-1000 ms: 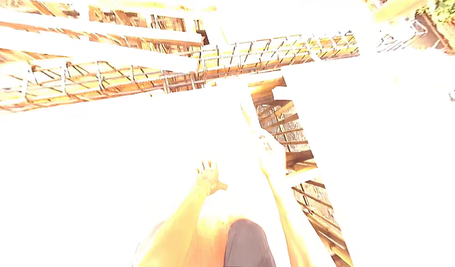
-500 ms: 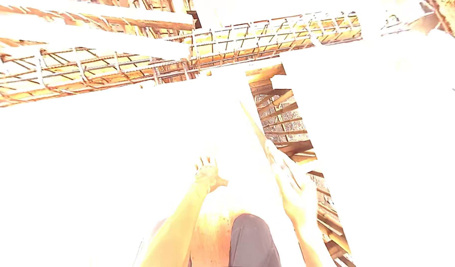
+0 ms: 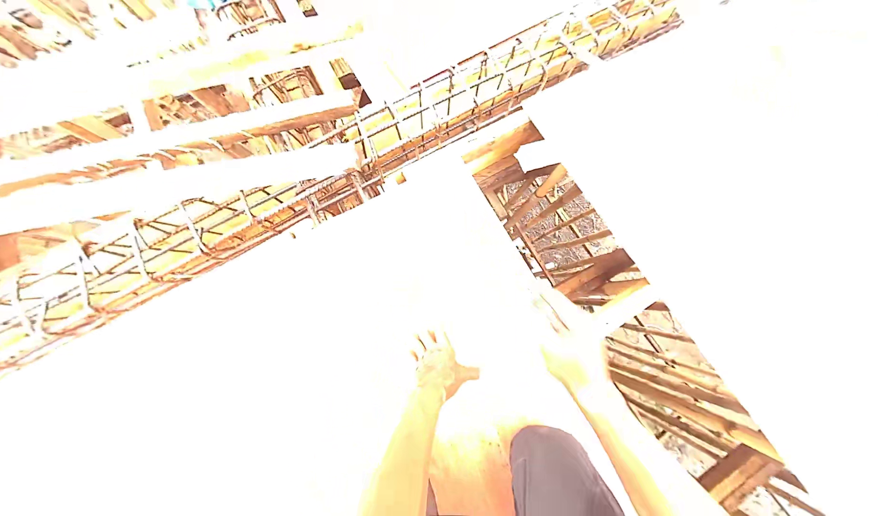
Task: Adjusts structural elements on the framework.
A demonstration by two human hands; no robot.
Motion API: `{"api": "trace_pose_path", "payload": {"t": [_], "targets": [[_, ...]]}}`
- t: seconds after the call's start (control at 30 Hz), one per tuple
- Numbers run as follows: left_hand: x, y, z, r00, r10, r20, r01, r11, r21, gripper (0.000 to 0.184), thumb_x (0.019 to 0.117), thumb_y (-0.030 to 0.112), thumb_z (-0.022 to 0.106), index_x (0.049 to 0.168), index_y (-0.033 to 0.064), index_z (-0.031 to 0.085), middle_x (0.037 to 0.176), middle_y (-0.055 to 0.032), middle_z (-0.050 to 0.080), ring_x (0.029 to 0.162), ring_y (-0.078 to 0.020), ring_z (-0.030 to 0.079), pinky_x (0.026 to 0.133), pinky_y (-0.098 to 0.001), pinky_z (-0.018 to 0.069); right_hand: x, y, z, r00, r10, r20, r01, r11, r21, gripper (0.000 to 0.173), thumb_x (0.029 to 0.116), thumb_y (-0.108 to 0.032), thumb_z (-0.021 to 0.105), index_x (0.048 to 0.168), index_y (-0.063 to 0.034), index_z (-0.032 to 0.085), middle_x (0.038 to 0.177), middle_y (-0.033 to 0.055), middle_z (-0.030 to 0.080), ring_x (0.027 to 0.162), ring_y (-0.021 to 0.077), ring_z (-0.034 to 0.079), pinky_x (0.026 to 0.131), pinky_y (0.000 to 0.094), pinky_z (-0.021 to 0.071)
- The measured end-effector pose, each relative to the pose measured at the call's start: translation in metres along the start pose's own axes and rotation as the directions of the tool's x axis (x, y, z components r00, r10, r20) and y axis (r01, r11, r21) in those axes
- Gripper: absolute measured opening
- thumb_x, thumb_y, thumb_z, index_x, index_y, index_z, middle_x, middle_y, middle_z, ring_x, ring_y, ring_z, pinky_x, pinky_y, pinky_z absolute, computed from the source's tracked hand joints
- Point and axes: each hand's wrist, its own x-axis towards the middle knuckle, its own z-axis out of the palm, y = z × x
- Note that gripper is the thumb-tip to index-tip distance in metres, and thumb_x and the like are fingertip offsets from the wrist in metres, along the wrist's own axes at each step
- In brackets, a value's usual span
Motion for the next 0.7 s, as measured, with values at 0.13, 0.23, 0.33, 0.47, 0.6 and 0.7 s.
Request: {"api": "trace_pose_path", "payload": {"t": [0.13,0.23,0.33,0.47,0.6,0.7], "targets": [[-0.002,0.000,-0.001,0.999,0.013,-0.052,-0.012,1.000,0.010,0.149,0.0580,0.079,0.079,0.164,0.0064,0.003,0.166,-0.0294,0.016,0.153,-0.0484,0.016,0.119,-0.0638,0.0234,0.058,-0.023,0.022,0.956,0.225,0.188,-0.205,0.971,-0.121,0.040,0.1058,-0.035,0.053,0.142,-0.0200,0.059,0.137,0.0103,0.063,0.121,0.0269,0.063,0.102,0.0531,0.0506],[-0.003,-0.002,0.002,0.999,0.021,-0.036,-0.021,1.000,0.006,0.145,0.0598,0.079,0.079,0.164,0.0061,0.009,0.166,-0.0299,0.015,0.153,-0.0497,0.014,0.120,-0.0647,0.0215,-0.002,0.001,-0.010,1.000,0.014,0.011,-0.014,1.000,0.006,0.041,0.1026,-0.037,0.053,0.139,-0.0218,0.065,0.121,-0.0023,0.074,0.106,0.0099,0.070,0.091,0.0383,0.0599],[0.002,0.000,0.002,1.000,0.006,-0.022,-0.006,1.000,0.013,0.145,0.0592,0.079,0.078,0.163,0.0050,0.011,0.165,-0.0298,0.016,0.153,-0.0491,0.015,0.120,-0.0644,0.0212,-0.029,0.012,-0.024,0.996,-0.067,-0.061,0.071,0.995,0.065,0.041,0.0989,-0.032,0.056,0.133,-0.0121,0.069,0.112,-0.0025,0.076,0.098,0.0052,0.071,0.085,0.0275,0.0615],[-0.002,-0.001,0.005,1.000,0.009,-0.023,-0.008,1.000,0.017,0.150,0.0591,0.079,0.080,0.164,0.0053,0.000,0.166,-0.0299,0.013,0.153,-0.0491,0.015,0.120,-0.0638,0.0223,0.071,-0.033,0.030,0.983,0.158,0.093,-0.158,0.987,-0.008,0.037,0.1090,-0.030,0.047,0.135,-0.0115,0.065,0.122,0.0131,0.071,0.110,0.0262,0.069,0.099,0.0499,0.0532],[-0.001,-0.001,0.001,0.999,0.021,-0.031,-0.019,0.999,0.036,0.147,0.0601,0.079,0.078,0.164,0.0061,0.004,0.166,-0.0299,0.015,0.152,-0.0486,0.018,0.118,-0.0640,0.0239,0.031,-0.010,0.004,0.999,0.028,0.018,-0.029,0.999,0.032,0.038,0.1046,-0.033,0.052,0.137,-0.0200,0.066,0.115,0.0002,0.074,0.101,0.0116,0.071,0.088,0.0369,0.0600],[0.005,0.001,0.007,1.000,0.020,-0.009,-0.020,1.000,0.023,0.142,0.0602,0.080,0.077,0.163,0.0054,0.014,0.165,-0.0296,0.019,0.153,-0.0491,0.017,0.119,-0.0658,0.0215,-0.033,0.017,-0.029,0.996,-0.031,-0.080,0.047,0.977,0.208,0.038,0.0983,-0.026,0.060,0.131,-0.0096,0.069,0.111,-0.0019,0.076,0.095,0.0047,0.072,0.083,0.0249,0.0617]]}}
